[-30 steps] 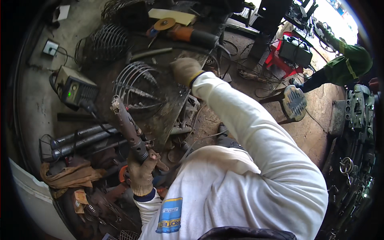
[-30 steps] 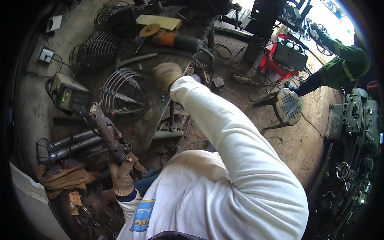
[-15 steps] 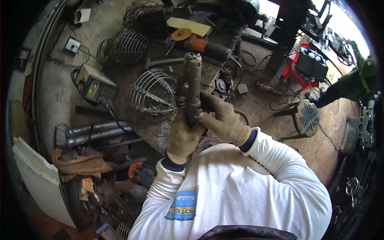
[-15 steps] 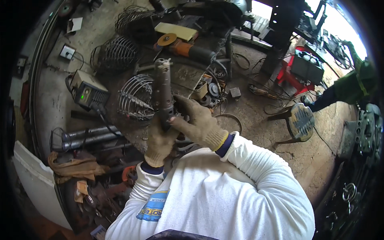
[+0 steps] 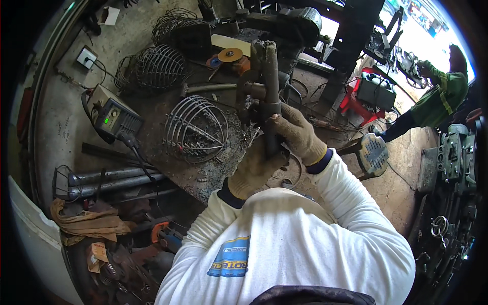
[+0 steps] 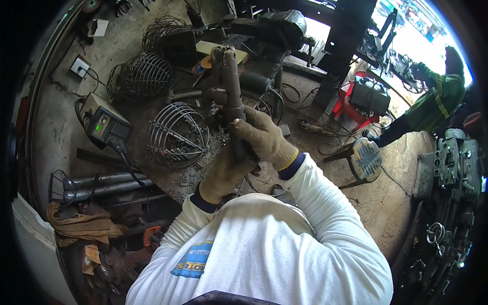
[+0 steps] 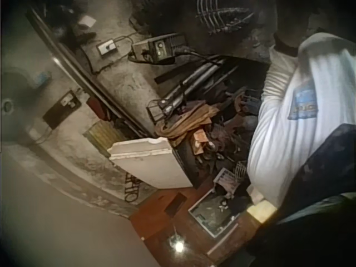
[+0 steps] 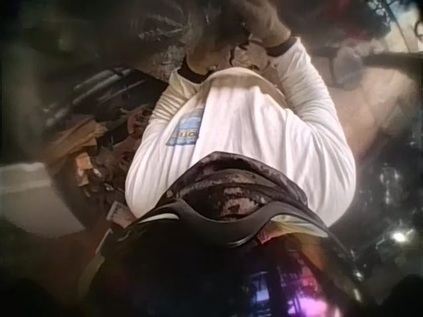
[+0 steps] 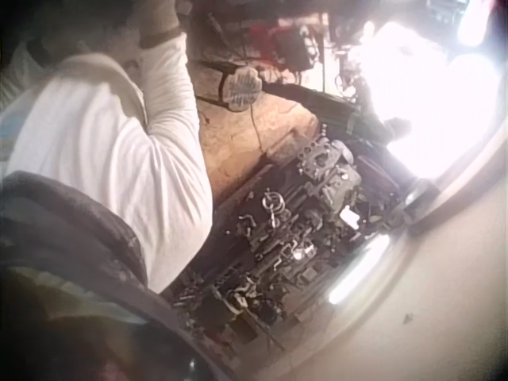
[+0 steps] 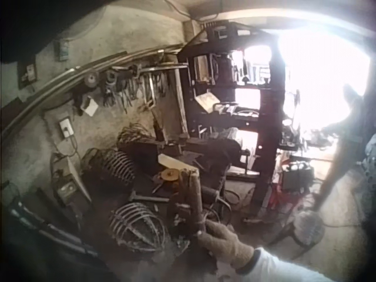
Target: The person uses an angle grinder to smooth parts of a metal wire cage on a workbench, then uses a hammer to shape the wire structure, and performs spot welding on the cage using a welding tool.
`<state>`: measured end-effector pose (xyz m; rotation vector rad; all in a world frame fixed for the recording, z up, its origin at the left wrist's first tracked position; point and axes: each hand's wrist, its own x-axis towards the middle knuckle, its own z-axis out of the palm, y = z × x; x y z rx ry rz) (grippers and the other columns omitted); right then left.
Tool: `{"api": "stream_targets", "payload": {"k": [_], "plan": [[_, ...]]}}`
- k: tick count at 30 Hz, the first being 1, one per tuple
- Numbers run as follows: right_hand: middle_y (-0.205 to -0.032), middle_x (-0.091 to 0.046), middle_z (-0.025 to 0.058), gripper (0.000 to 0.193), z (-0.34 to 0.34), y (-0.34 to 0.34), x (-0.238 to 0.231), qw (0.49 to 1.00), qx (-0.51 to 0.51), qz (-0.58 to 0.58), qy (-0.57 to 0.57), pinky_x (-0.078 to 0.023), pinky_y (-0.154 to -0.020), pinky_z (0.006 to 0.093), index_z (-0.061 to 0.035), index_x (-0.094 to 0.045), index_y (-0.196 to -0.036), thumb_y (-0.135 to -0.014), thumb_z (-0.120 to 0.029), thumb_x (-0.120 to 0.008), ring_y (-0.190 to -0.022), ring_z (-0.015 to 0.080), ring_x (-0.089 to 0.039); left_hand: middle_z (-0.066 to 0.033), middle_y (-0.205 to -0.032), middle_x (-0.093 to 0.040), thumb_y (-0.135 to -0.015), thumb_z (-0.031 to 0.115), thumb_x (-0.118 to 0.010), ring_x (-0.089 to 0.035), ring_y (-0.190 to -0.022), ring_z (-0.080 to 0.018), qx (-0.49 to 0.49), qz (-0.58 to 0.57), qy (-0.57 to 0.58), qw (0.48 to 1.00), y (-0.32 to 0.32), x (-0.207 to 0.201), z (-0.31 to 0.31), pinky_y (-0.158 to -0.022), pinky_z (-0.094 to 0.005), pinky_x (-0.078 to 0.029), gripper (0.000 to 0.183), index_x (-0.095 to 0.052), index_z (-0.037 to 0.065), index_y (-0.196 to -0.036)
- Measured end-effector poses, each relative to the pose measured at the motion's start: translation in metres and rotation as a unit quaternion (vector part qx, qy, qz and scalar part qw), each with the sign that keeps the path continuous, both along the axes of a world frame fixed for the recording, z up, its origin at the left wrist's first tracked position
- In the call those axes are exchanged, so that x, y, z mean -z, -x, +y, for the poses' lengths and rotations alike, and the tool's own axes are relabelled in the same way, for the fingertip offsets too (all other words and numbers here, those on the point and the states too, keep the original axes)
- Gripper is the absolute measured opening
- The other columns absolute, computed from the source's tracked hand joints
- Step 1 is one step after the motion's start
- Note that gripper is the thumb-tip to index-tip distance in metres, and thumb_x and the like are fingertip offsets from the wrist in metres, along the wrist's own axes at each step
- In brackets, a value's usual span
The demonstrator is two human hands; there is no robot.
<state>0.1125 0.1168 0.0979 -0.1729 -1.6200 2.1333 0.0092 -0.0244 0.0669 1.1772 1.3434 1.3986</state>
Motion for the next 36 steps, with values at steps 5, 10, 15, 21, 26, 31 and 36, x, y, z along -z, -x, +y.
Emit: {"api": "stream_targets", "payload": {"k": [5,10,15,21,26,31,36], "plan": [[-0.139,-0.059,0.0123,0.083,0.001,0.016,0.029,0.998,0.032,0.047,-0.013,-0.044,-0.108,0.0370,-0.0006,-0.039,-0.156,-0.094,-0.041,-0.076,-0.125,0.0202,-0.055,-0.0059,-0.083,-0.065,-0.094,0.032,-0.071,-0.061,-0.063,-0.0148,0.050,-0.169,0.032,0.984,0.012,0.002,-0.018,-0.057,-0.0285,-0.049,0.047,-0.055,0.001,-0.126],[-0.137,-0.060,0.0124,0.085,0.000,0.035,0.030,0.950,-0.091,0.188,0.232,-0.047,-0.106,0.0381,-0.0029,-0.036,-0.158,-0.094,-0.038,-0.079,-0.125,0.0210,-0.057,-0.0063,-0.080,-0.061,-0.094,0.034,-0.071,-0.057,-0.051,-0.0161,0.258,-0.517,-0.074,0.813,0.032,0.033,-0.022,-0.049,-0.0299,-0.047,0.050,-0.054,-0.001,-0.126],[-0.125,-0.067,0.0085,0.056,0.013,0.031,0.005,0.981,0.174,-0.030,0.081,-0.052,-0.094,0.0311,-0.0026,-0.052,-0.144,-0.096,-0.019,-0.075,-0.104,0.0148,-0.066,-0.0069,-0.083,-0.064,-0.097,0.037,-0.070,-0.062,-0.056,-0.0158,-0.011,-0.149,-0.019,0.989,0.030,0.026,0.002,-0.051,-0.0297,-0.052,0.050,-0.054,0.000,-0.127],[-0.126,-0.065,0.0066,0.058,0.025,0.017,-0.018,0.989,0.129,0.036,0.055,-0.052,-0.094,0.0297,-0.0022,-0.052,-0.145,-0.096,-0.025,-0.075,-0.106,0.0127,-0.064,-0.0056,-0.090,-0.066,-0.097,0.041,-0.071,-0.066,-0.065,-0.0134,-0.101,-0.099,0.030,0.990,0.020,0.002,0.025,-0.052,-0.0259,-0.051,0.053,-0.054,0.004,-0.131],[-0.135,-0.063,0.0115,0.089,0.065,0.002,0.002,0.978,-0.124,0.102,0.132,-0.052,-0.101,0.0370,0.0001,-0.049,-0.147,-0.082,-0.047,-0.088,-0.121,0.0215,-0.063,-0.0017,-0.078,-0.062,-0.095,0.047,-0.073,-0.059,-0.054,-0.0100,0.008,-0.146,-0.012,0.989,0.030,0.004,0.058,-0.045,-0.0259,-0.048,0.049,-0.062,0.006,-0.118],[-0.140,-0.056,0.0126,0.107,0.103,0.015,-0.006,0.973,-0.141,0.033,0.180,-0.048,-0.106,0.0363,-0.0053,-0.030,-0.160,-0.076,-0.027,-0.093,-0.123,0.0243,-0.058,-0.0034,-0.080,-0.064,-0.096,0.041,-0.072,-0.063,-0.059,-0.0140,-0.037,-0.111,-0.007,0.993,0.022,0.047,0.119,-0.049,-0.0302,-0.051,0.040,-0.062,0.007,-0.116],[-0.129,-0.064,0.0125,0.085,0.158,0.065,-0.021,0.985,-0.081,-0.084,-0.127,-0.051,-0.102,0.0371,-0.0048,-0.043,-0.152,-0.077,-0.015,-0.081,-0.114,0.0218,-0.063,-0.0180,-0.116,-0.069,-0.094,0.027,-0.074,-0.072,-0.094,-0.0266,-0.344,0.373,-0.092,0.857,0.018,0.060,0.163,-0.066,-0.0392,-0.059,0.039,-0.067,0.003,-0.124]]}}
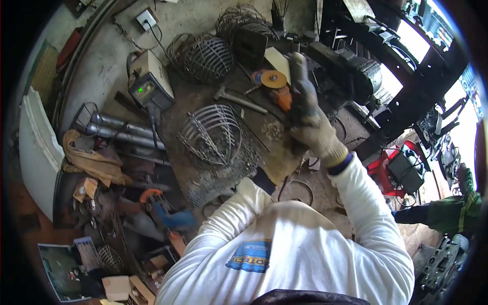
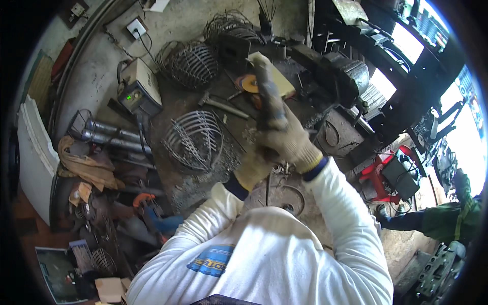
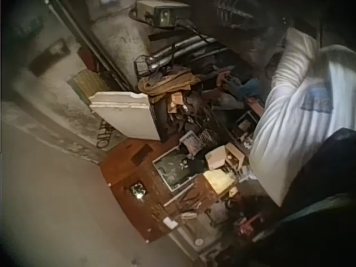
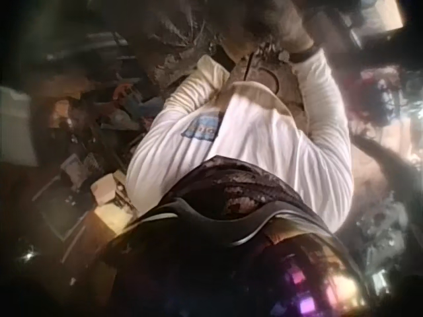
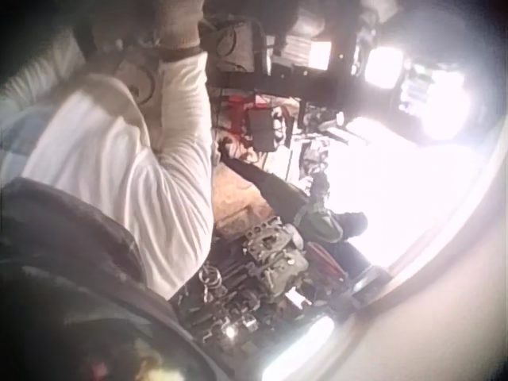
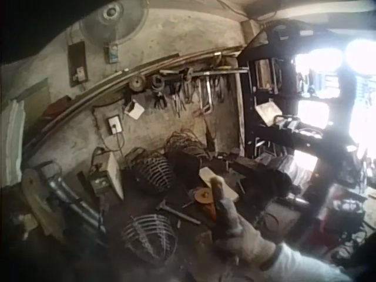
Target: The person uses an angle grinder to smooth parts of a metal wire cage on a workbench, then uses a hammer to shape the wire structure, and performs spot welding on the cage using a welding tool.
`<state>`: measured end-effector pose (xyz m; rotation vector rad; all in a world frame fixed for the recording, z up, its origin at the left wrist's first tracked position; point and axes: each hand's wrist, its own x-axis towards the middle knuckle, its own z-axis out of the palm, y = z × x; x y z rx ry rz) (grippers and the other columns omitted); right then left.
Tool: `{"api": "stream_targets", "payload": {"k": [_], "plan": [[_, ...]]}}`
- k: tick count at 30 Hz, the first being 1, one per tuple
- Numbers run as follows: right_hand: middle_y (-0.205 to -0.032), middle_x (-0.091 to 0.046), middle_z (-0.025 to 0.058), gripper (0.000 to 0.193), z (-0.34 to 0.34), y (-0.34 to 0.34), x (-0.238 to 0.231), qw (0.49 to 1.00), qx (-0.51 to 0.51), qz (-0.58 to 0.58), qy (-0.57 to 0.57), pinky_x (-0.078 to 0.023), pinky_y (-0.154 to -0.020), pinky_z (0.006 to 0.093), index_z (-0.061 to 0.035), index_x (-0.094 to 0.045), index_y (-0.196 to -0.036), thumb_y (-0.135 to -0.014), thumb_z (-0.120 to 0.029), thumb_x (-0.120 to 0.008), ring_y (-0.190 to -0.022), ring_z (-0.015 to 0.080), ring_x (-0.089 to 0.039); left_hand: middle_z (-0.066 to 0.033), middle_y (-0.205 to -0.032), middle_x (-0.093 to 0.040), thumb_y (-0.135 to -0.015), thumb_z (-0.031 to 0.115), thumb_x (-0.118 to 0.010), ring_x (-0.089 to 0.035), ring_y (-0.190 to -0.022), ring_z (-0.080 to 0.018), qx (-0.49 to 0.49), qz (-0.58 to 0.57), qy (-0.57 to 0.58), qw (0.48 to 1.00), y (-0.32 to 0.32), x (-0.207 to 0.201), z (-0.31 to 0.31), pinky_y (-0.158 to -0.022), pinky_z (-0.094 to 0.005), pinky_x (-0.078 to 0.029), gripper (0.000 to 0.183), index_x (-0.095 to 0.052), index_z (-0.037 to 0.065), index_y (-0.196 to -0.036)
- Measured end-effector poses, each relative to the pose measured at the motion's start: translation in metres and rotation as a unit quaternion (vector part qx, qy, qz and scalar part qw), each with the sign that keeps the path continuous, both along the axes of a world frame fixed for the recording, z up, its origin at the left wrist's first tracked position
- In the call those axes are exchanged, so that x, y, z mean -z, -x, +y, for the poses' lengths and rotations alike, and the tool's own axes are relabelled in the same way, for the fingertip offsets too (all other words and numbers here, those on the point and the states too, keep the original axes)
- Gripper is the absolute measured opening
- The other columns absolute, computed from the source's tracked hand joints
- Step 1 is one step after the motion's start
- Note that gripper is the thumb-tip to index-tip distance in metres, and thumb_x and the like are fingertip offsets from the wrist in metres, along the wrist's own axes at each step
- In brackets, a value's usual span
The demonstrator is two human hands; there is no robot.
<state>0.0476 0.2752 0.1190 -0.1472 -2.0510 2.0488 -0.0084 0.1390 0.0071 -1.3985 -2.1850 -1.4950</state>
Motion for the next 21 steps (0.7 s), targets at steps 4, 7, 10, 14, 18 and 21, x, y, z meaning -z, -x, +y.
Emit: {"api": "stream_targets", "payload": {"k": [4,7,10,14,18,21], "plan": [[-0.122,-0.068,0.0168,0.075,0.030,0.045,-0.013,0.957,-0.044,-0.029,-0.284,-0.055,-0.096,0.0378,-0.0048,-0.053,-0.142,-0.078,-0.029,-0.082,-0.110,0.0263,-0.068,-0.0224,-0.117,-0.069,-0.095,0.030,-0.073,-0.073,-0.092,-0.0322,-0.065,0.226,0.250,0.939,-0.014,0.014,-0.028,-0.073,-0.0416,-0.060,0.042,-0.064,0.003,-0.125],[-0.118,-0.071,0.0193,0.078,0.027,0.061,-0.050,0.894,-0.083,-0.194,-0.396,-0.055,-0.096,0.0383,-0.0060,-0.053,-0.144,-0.079,-0.037,-0.081,-0.111,0.0306,-0.070,-0.0209,-0.113,-0.070,-0.097,0.033,-0.072,-0.073,-0.093,-0.0328,-0.060,0.020,0.168,0.984,-0.027,0.010,-0.054,-0.079,-0.0413,-0.060,0.041,-0.064,0.003,-0.124],[-0.118,-0.072,0.0188,0.078,0.054,0.068,-0.030,0.906,-0.056,-0.150,-0.393,-0.055,-0.097,0.0392,-0.0075,-0.054,-0.143,-0.079,-0.043,-0.081,-0.111,0.0314,-0.071,-0.0159,-0.107,-0.072,-0.101,0.034,-0.069,-0.073,-0.094,-0.0307,-0.010,-0.139,0.120,0.983,-0.028,-0.047,-0.075,-0.083,-0.0398,-0.059,0.036,-0.065,0.003,-0.119],[-0.115,-0.071,0.0159,0.075,0.050,0.040,-0.026,0.972,-0.096,-0.119,-0.177,-0.056,-0.093,0.0384,-0.0054,-0.054,-0.142,-0.080,-0.029,-0.086,-0.105,0.0267,-0.070,-0.0082,-0.099,-0.072,-0.102,0.030,-0.068,-0.072,-0.084,-0.0193,-0.045,-0.160,0.070,0.984,-0.003,-0.078,-0.123,-0.074,-0.0331,-0.057,0.027,-0.067,0.004,-0.110],[-0.123,-0.066,0.0087,0.086,0.057,0.002,0.018,0.974,-0.009,-0.088,-0.209,-0.053,-0.095,0.0358,-0.0078,-0.043,-0.155,-0.078,-0.011,-0.081,-0.108,0.0192,-0.065,-0.0007,-0.090,-0.071,-0.102,0.031,-0.071,-0.065,-0.072,-0.0083,-0.038,-0.116,-0.010,0.992,0.084,-0.127,-0.132,-0.064,-0.0251,-0.053,0.026,-0.068,0.006,-0.107],[-0.126,-0.061,0.0047,0.102,0.060,-0.027,0.033,0.999,0.006,-0.043,-0.024,-0.049,-0.098,0.0323,-0.0109,-0.033,-0.163,-0.069,0.003,-0.071,-0.112,0.0189,-0.060,-0.0050,-0.091,-0.071,-0.100,0.030,-0.071,-0.068,-0.081,-0.0142,-0.069,-0.083,0.068,0.992,0.136,-0.171,-0.124,-0.070,-0.0310,-0.054,0.022,-0.069,0.009,-0.107]]}}
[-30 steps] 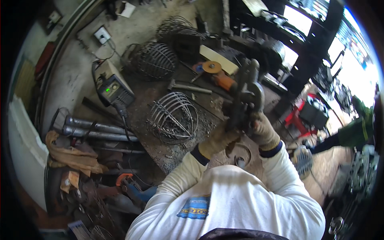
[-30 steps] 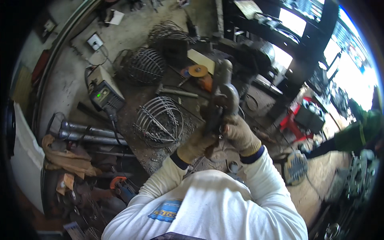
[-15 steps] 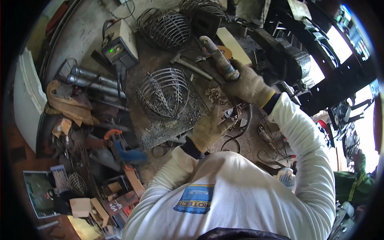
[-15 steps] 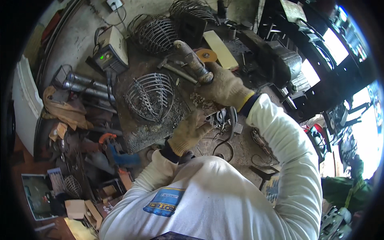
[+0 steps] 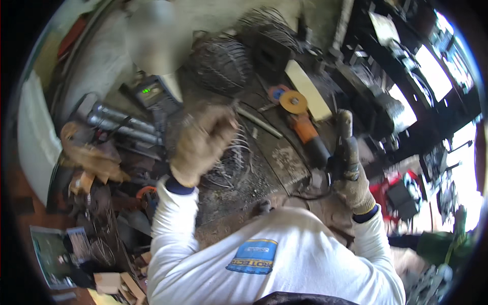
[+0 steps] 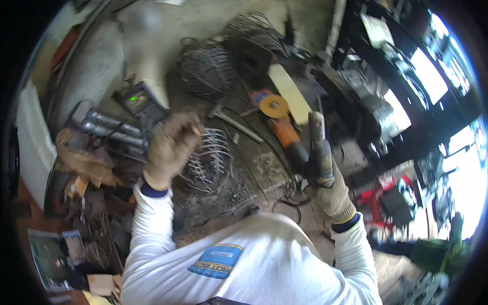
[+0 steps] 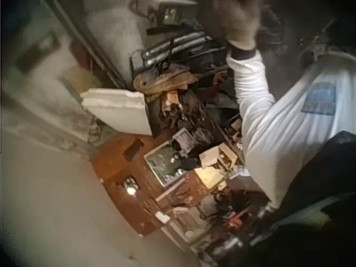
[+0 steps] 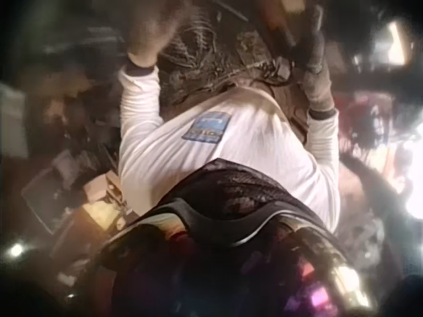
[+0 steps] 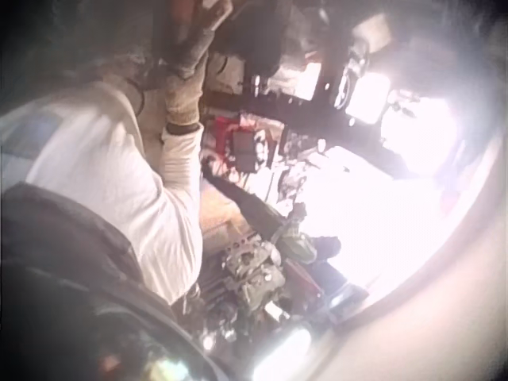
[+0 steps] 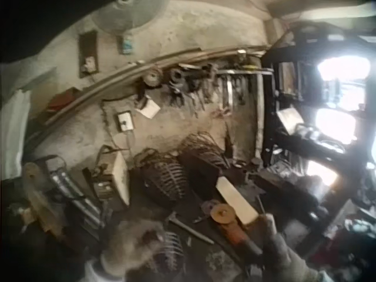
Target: The person uses an angle grinder to smooth parts of a metal wire cage on a workbench, then uses a hammer to shape the wire structure, and performs spot welding on the cage using a welding tool.
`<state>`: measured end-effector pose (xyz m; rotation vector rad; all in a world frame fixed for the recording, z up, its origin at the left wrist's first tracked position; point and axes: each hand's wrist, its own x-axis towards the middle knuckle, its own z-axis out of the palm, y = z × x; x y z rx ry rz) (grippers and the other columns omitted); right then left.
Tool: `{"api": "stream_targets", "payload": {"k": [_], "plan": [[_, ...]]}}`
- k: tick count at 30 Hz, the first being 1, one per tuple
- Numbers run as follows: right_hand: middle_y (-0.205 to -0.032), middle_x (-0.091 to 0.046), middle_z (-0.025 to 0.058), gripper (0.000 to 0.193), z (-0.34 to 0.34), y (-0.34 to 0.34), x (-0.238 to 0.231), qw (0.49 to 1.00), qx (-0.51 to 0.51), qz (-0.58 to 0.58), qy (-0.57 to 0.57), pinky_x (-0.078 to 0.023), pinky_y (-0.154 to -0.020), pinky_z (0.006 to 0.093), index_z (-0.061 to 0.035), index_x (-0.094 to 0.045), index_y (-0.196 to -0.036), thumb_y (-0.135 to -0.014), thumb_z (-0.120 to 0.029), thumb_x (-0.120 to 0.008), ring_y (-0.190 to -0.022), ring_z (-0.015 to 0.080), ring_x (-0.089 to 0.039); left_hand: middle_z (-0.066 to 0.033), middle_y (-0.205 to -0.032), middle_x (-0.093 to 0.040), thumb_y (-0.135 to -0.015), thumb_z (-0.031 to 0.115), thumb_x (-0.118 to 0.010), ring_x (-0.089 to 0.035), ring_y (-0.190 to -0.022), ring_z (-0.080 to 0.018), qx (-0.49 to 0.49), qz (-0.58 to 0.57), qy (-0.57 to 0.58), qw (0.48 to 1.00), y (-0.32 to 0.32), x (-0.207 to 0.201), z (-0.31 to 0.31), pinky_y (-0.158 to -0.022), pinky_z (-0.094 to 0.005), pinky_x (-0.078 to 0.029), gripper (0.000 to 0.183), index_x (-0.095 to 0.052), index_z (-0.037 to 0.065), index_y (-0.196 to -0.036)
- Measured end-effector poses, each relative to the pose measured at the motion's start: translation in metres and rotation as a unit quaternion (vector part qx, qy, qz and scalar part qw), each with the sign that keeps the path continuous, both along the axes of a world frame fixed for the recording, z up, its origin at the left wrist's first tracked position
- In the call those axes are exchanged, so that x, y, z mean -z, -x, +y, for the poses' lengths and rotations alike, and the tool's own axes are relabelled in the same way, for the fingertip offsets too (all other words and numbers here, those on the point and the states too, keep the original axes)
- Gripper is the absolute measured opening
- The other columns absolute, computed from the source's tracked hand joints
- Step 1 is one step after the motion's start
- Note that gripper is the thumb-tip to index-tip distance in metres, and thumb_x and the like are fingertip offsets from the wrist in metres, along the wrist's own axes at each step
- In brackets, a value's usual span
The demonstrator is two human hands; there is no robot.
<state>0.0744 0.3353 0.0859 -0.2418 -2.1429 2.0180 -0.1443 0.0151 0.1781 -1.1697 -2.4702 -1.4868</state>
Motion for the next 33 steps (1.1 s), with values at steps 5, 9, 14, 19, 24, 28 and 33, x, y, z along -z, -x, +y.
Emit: {"api": "stream_targets", "payload": {"k": [5,9,14,19,24,28,33], "plan": [[-0.131,-0.059,0.0071,0.104,-0.005,-0.053,0.018,0.981,0.141,0.033,0.127,-0.052,-0.090,0.0301,-0.0130,-0.031,-0.163,-0.068,-0.001,-0.070,-0.112,0.0178,-0.060,-0.0112,-0.094,-0.074,-0.099,0.024,-0.068,-0.072,-0.084,-0.0236,0.092,0.121,0.158,0.976,0.094,-0.006,0.067,-0.075,-0.0347,-0.055,0.023,-0.071,0.003,-0.109],[-0.134,-0.059,0.0098,0.098,-0.002,-0.096,0.047,0.962,0.208,0.004,0.177,-0.057,-0.080,0.0335,-0.0122,-0.035,-0.160,-0.071,-0.007,-0.075,-0.111,0.0224,-0.063,-0.0137,-0.105,-0.075,-0.099,0.029,-0.065,-0.071,-0.098,-0.0331,0.231,0.358,0.158,0.891,0.141,0.022,0.158,-0.085,-0.0402,-0.055,0.029,-0.073,0.004,-0.112],[-0.128,-0.061,0.0088,0.094,-0.028,-0.119,0.056,0.936,0.299,0.048,0.178,-0.056,-0.081,0.0331,-0.0117,-0.039,-0.157,-0.071,-0.010,-0.079,-0.111,0.0200,-0.062,-0.0128,-0.110,-0.075,-0.096,0.028,-0.067,-0.071,-0.103,-0.0320,0.353,0.346,0.335,0.802,0.125,0.067,0.302,-0.090,-0.0402,-0.055,0.029,-0.075,0.007,-0.113],[-0.118,-0.065,0.0084,0.084,-0.035,-0.148,0.076,0.926,0.348,0.023,0.143,-0.056,-0.081,0.0322,-0.0104,-0.046,-0.150,-0.071,-0.005,-0.074,-0.109,0.0175,-0.062,-0.0084,-0.122,-0.075,-0.092,0.022,-0.068,-0.071,-0.116,-0.0298,0.320,0.448,0.551,0.628,0.053,0.089,0.344,-0.098,-0.0429,-0.055,0.026,-0.078,0.016,-0.116],[-0.118,-0.065,0.0088,0.080,-0.036,-0.163,0.072,0.894,0.379,0.006,0.239,-0.056,-0.077,0.0302,-0.0088,-0.049,-0.147,-0.070,-0.002,-0.073,-0.102,0.0169,-0.064,-0.0046,-0.126,-0.075,-0.093,0.021,-0.070,-0.069,-0.121,-0.0265,0.304,0.530,0.619,0.494,0.042,0.125,0.354,-0.100,-0.0411,-0.052,0.030,-0.078,0.015,-0.121],[-0.116,-0.066,0.0082,0.080,-0.027,-0.168,0.079,0.879,0.390,0.025,0.271,-0.057,-0.071,0.0296,-0.0077,-0.050,-0.146,-0.071,-0.002,-0.076,-0.096,0.0153,-0.066,-0.0075,-0.138,-0.068,-0.095,0.021,-0.066,-0.065,-0.127,-0.0293,0.278,0.549,0.626,0.478,0.027,0.129,0.355,-0.101,-0.0465,-0.049,0.033,-0.076,0.013,-0.125],[-0.123,-0.064,0.0095,0.085,-0.016,-0.178,0.092,0.902,0.340,0.009,0.266,-0.055,-0.084,0.0345,-0.0078,-0.045,-0.151,-0.073,-0.004,-0.077,-0.106,0.0202,-0.065,-0.0068,-0.141,-0.064,-0.096,0.021,-0.064,-0.063,-0.128,-0.0285,0.297,0.565,0.616,0.462,0.034,0.136,0.349,-0.104,-0.0455,-0.048,0.035,-0.074,0.015,-0.128]]}}
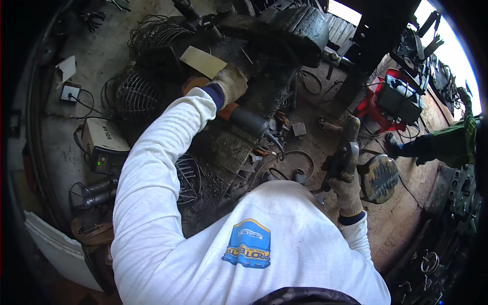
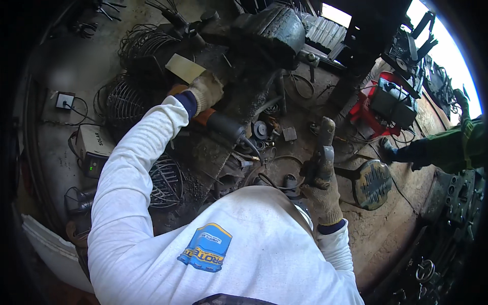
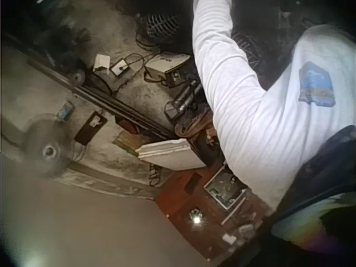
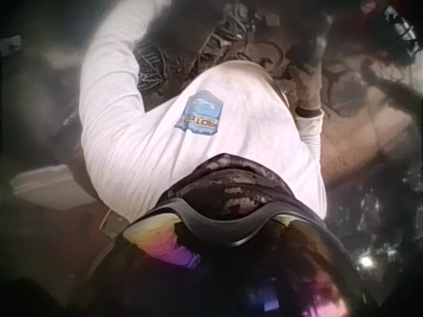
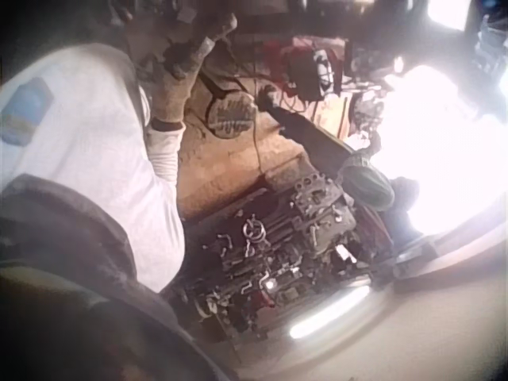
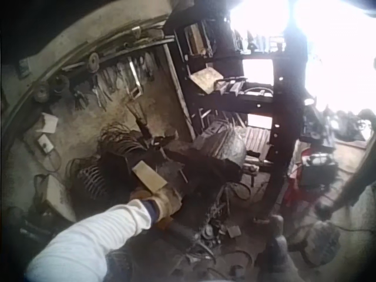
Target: The person uses an angle grinder to smooth parts of a metal wire cage on a workbench, then uses a hammer to shape the wire structure, and performs spot welding on the cage using a welding tool.
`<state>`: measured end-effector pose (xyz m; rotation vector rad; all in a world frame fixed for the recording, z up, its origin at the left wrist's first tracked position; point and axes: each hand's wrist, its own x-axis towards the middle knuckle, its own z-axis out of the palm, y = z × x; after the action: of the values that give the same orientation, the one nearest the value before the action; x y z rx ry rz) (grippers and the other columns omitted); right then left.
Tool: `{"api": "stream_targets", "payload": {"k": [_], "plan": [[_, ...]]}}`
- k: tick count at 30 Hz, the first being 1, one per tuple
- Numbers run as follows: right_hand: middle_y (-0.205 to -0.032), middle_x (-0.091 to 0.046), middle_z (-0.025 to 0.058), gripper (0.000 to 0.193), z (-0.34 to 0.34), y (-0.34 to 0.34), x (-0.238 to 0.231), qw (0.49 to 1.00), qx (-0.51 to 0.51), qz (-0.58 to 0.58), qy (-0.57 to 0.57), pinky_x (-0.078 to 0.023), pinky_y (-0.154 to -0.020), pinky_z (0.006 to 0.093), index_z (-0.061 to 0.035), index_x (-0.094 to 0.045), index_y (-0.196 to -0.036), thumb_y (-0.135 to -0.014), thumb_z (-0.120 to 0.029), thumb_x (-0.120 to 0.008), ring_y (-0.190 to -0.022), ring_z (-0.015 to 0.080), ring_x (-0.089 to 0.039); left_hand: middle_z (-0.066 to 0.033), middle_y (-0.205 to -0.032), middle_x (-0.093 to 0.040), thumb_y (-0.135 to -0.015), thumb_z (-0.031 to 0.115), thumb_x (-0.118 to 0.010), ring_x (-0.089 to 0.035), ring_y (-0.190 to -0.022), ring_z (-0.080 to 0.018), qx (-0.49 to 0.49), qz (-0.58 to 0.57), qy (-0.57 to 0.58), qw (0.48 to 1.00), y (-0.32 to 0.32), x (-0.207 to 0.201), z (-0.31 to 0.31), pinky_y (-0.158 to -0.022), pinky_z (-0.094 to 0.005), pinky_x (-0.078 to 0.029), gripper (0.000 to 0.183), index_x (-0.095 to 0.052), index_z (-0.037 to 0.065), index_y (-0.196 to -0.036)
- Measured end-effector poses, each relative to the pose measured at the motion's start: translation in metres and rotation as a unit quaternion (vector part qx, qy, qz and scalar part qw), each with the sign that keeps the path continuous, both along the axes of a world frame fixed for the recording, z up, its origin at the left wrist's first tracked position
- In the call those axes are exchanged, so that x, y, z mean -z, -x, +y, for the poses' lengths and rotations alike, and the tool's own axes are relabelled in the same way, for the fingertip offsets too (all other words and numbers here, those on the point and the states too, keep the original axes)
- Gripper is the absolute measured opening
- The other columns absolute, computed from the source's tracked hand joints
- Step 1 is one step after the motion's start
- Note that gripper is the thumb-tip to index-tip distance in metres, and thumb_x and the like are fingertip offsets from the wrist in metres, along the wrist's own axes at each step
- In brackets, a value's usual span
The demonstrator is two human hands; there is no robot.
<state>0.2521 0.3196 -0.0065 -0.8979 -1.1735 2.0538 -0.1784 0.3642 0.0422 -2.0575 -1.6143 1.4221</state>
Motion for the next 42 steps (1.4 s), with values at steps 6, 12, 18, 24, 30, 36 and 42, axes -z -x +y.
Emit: {"api": "stream_targets", "payload": {"k": [6,12,18,24,30,36,42], "plan": [[-0.127,-0.064,0.0093,0.089,0.007,-0.007,0.005,0.999,-0.027,-0.028,0.020,-0.054,-0.094,0.0363,-0.0078,-0.043,-0.153,-0.071,-0.006,-0.076,-0.114,0.0228,-0.064,-0.0072,-0.136,-0.064,-0.096,0.021,-0.059,-0.062,-0.128,-0.0277,0.000,-0.065,-0.013,0.998,0.011,0.011,0.002,-0.105,-0.0417,-0.050,0.037,-0.067,0.017,-0.131],[-0.121,-0.064,0.0076,0.084,0.011,-0.015,0.014,1.000,-0.011,-0.008,0.011,-0.055,-0.090,0.0344,-0.0071,-0.046,-0.150,-0.070,-0.004,-0.072,-0.110,0.0206,-0.063,-0.0106,-0.124,-0.069,-0.095,0.020,-0.059,-0.067,-0.118,-0.0304,0.054,-0.069,0.097,0.991,-0.036,-0.022,0.010,-0.097,-0.0447,-0.055,0.033,-0.069,0.025,-0.127],[-0.117,-0.064,0.0066,0.081,0.011,-0.026,0.020,1.000,-0.020,-0.017,0.000,-0.054,-0.091,0.0337,-0.0075,-0.047,-0.148,-0.070,-0.006,-0.071,-0.106,0.0193,-0.063,-0.0139,-0.108,-0.073,-0.099,0.019,-0.055,-0.074,-0.100,-0.0297,0.026,-0.263,0.024,0.964,-0.098,-0.011,0.006,-0.084,-0.0434,-0.059,0.025,-0.065,0.014,-0.121],[-0.115,-0.064,0.0070,0.081,0.007,-0.033,0.015,1.000,-0.013,0.022,-0.001,-0.052,-0.092,0.0336,-0.0065,-0.046,-0.146,-0.071,-0.009,-0.076,-0.105,0.0196,-0.062,-0.0073,-0.080,-0.067,-0.104,0.018,-0.060,-0.066,-0.064,-0.0175,0.199,-0.551,-0.451,0.673,-0.114,-0.041,-0.007,-0.063,-0.0314,-0.056,0.014,-0.059,0.005,-0.110],[-0.117,-0.064,0.0088,0.093,0.021,-0.034,0.027,0.997,-0.023,0.078,-0.007,-0.050,-0.098,0.0371,-0.0065,-0.040,-0.153,-0.071,-0.012,-0.082,-0.109,0.0221,-0.063,0.0016,-0.061,-0.045,-0.110,0.021,-0.051,-0.041,-0.050,-0.0115,0.063,-0.691,-0.572,0.438,-0.130,-0.114,-0.012,-0.052,-0.0275,-0.039,0.017,-0.057,0.009,-0.099],[-0.119,-0.064,0.0115,0.094,0.019,-0.025,0.025,0.981,-0.082,0.174,-0.038,-0.056,-0.092,0.0426,-0.0093,-0.038,-0.155,-0.077,-0.024,-0.090,-0.108,0.0251,-0.065,0.0005,-0.051,-0.038,-0.109,0.038,-0.046,-0.034,-0.043,-0.0139,-0.139,-0.940,-0.269,-0.159,-0.092,-0.161,-0.081,-0.050,-0.0305,-0.033,0.053,-0.045,0.016,-0.061],[-0.113,-0.068,0.0070,0.081,0.019,-0.022,0.008,0.970,-0.102,0.218,0.040,-0.057,-0.088,0.0354,-0.0052,-0.052,-0.142,-0.074,-0.021,-0.093,-0.097,0.0174,-0.068,0.0049,-0.059,-0.041,-0.105,0.029,-0.054,-0.035,-0.048,-0.0126,-0.125,-0.888,-0.377,-0.232,-0.102,-0.157,-0.096,-0.053,-0.0323,-0.032,0.025,-0.063,0.006,-0.110]]}}
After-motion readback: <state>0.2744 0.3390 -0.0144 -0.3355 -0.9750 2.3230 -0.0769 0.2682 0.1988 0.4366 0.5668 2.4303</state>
